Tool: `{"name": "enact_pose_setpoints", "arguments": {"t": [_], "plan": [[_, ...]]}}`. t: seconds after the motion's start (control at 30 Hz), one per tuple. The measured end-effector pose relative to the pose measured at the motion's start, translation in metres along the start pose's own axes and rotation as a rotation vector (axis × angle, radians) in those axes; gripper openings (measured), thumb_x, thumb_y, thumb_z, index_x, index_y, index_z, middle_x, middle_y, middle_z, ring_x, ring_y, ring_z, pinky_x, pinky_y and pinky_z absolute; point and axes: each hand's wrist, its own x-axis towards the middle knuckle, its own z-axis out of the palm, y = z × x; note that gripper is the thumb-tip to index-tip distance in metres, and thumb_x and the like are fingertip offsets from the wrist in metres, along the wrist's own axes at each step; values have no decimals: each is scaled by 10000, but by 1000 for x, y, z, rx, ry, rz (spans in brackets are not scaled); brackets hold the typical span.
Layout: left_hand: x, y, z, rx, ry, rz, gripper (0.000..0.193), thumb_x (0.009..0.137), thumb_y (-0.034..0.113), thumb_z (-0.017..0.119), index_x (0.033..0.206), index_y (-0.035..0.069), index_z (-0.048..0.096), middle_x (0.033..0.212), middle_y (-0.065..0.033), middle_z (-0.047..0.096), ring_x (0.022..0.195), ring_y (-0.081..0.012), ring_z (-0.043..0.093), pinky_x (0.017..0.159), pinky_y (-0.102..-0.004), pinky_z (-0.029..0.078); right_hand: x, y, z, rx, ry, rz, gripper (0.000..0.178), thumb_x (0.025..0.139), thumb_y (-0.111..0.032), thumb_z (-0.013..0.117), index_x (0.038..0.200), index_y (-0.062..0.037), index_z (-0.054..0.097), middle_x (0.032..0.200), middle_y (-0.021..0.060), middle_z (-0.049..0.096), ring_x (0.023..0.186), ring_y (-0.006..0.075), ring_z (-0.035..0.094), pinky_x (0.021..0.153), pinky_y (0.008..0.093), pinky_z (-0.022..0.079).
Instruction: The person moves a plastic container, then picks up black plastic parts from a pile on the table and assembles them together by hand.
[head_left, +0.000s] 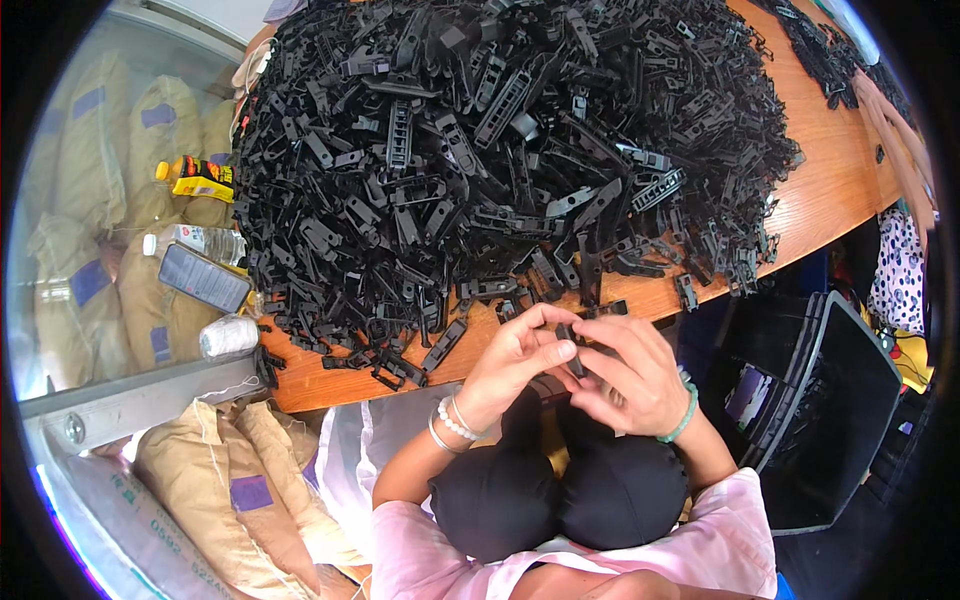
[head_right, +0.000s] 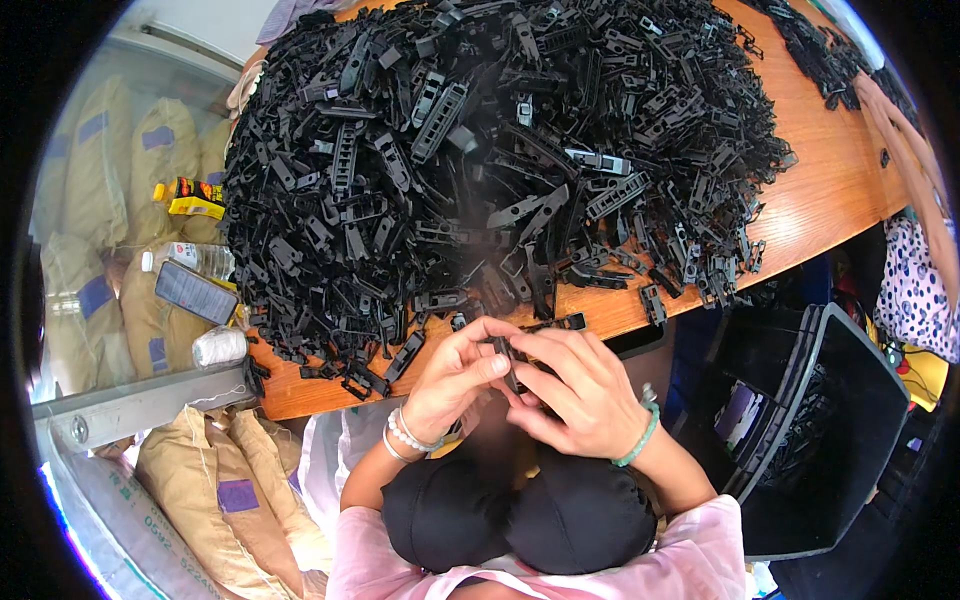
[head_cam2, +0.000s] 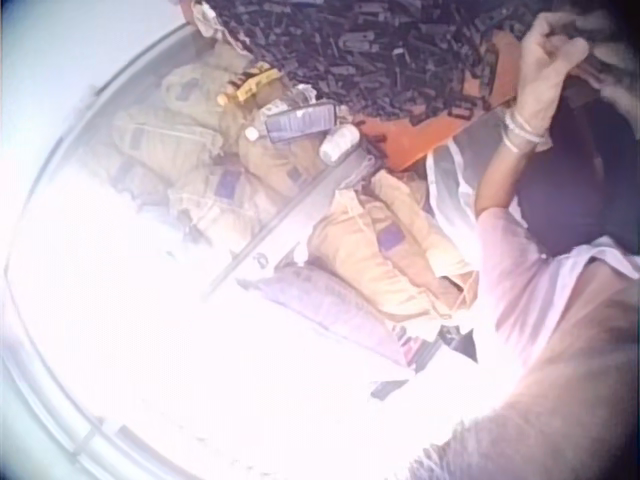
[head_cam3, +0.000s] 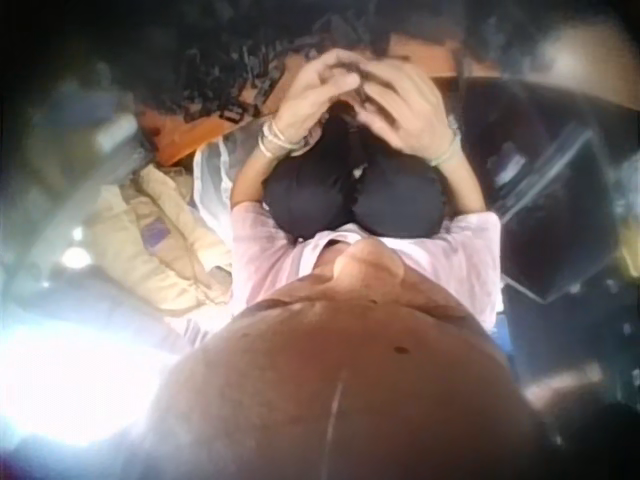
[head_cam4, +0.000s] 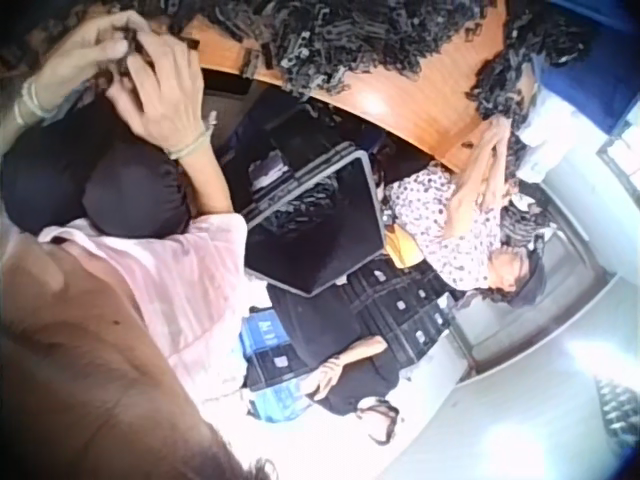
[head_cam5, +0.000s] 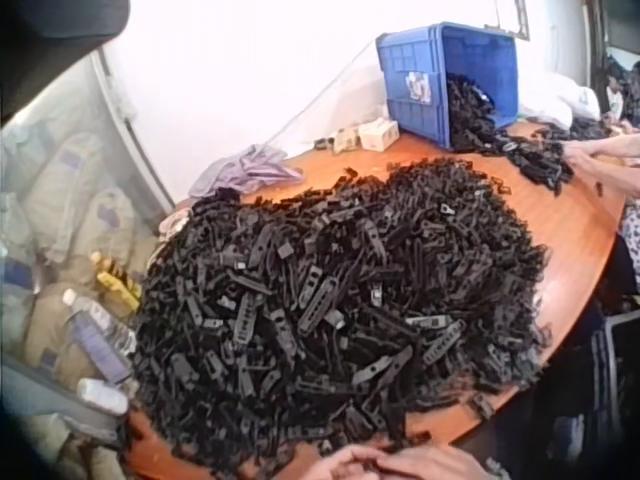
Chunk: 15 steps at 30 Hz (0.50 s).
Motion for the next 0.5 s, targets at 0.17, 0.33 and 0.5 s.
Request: {"name": "enact_pose_setpoints", "arguments": {"t": [0.17,0.33,0.5], "plan": [[-3,-8,1,379,9,22,271,881,79,607,1107,-27,502,882,-101,655,761,-163,652,692,-266,519,-32,5,5,182,122,180,229,664,-32,725,872,20,645,983,133,605,814,265,615,655,337,494],[-6,-4,-4,1188,308,544,140,780,-20,655,915,4,627,798,-87,621,631,-164,608,554,-283,478,-51,8,13,463,160,513,170,717,29,686,883,51,657,903,135,636,751,210,626,640,283,500],[18,4,2,1381,343,842,148,747,-50,639,877,16,614,790,-88,577,619,-245,599,537,-321,477,-56,15,21,602,144,682,119,741,21,689,850,48,650,854,121,657,703,162,607,618,261,472]]}}
